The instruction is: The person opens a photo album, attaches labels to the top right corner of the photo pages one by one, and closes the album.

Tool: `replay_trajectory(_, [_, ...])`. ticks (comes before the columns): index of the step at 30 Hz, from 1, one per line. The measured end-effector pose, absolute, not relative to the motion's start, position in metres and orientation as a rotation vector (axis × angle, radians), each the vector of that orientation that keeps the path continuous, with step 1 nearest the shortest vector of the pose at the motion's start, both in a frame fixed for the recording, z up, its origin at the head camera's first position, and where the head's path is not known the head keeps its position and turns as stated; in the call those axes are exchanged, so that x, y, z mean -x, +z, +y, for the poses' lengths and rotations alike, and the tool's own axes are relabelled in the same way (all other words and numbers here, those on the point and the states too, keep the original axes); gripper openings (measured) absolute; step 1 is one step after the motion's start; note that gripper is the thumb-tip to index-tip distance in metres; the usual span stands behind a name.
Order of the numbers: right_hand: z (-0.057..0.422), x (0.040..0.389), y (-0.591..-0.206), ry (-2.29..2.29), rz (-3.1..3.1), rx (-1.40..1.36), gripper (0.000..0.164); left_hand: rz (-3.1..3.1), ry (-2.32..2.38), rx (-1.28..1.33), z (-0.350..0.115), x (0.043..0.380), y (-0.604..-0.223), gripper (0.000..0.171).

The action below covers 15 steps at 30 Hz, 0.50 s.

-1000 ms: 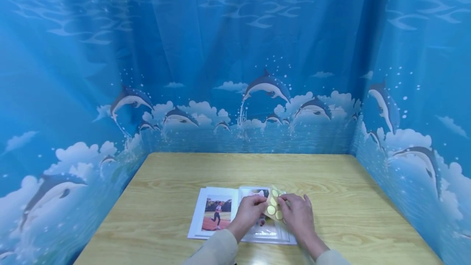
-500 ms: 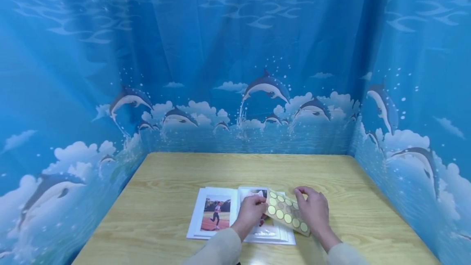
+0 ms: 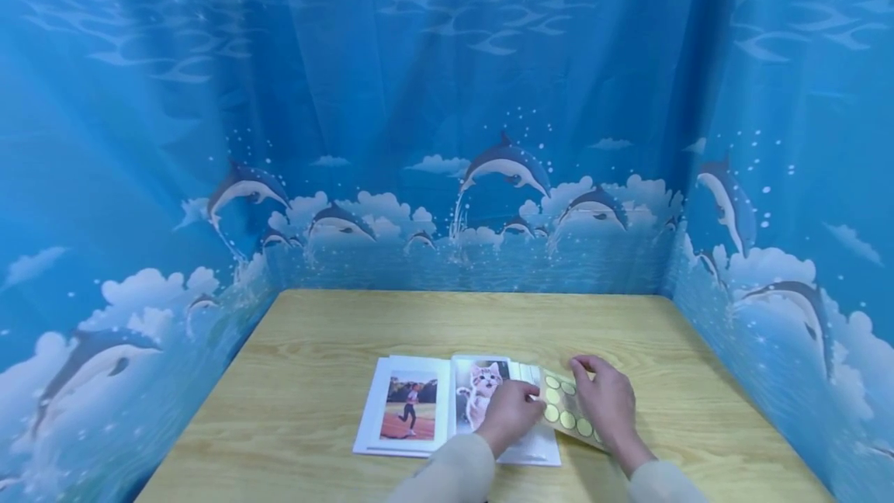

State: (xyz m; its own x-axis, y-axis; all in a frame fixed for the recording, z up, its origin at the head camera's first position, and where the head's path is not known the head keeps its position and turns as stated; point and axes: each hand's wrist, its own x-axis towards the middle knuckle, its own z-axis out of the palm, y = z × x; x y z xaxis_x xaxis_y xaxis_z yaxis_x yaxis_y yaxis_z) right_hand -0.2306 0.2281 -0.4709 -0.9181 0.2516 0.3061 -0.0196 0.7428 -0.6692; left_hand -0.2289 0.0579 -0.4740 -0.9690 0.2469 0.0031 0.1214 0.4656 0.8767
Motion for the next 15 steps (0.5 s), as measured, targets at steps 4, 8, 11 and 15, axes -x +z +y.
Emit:
replay_trajectory(4, [0.228,0.230,-0.471,1.024,-2.579,0.181,0.031,2.635,1.386,-0.407,0.062,0.227,-0.476,0.027])
replay_trajectory(8, [0.226,0.229,-0.470,1.031,-2.595,0.192,0.030,2.703,1.278,-0.479,0.060,0.231,-0.479,0.025])
replay_trajectory(11, [0.224,0.229,-0.471,1.036,-2.606,0.206,0.030,2.720,1.270,-0.516,0.055,0.233,-0.480,0.026])
replay_trajectory(15, [0.222,0.229,-0.474,0.997,-2.603,0.187,0.030,2.723,1.307,-0.538,0.046,0.234,-0.479,0.029])
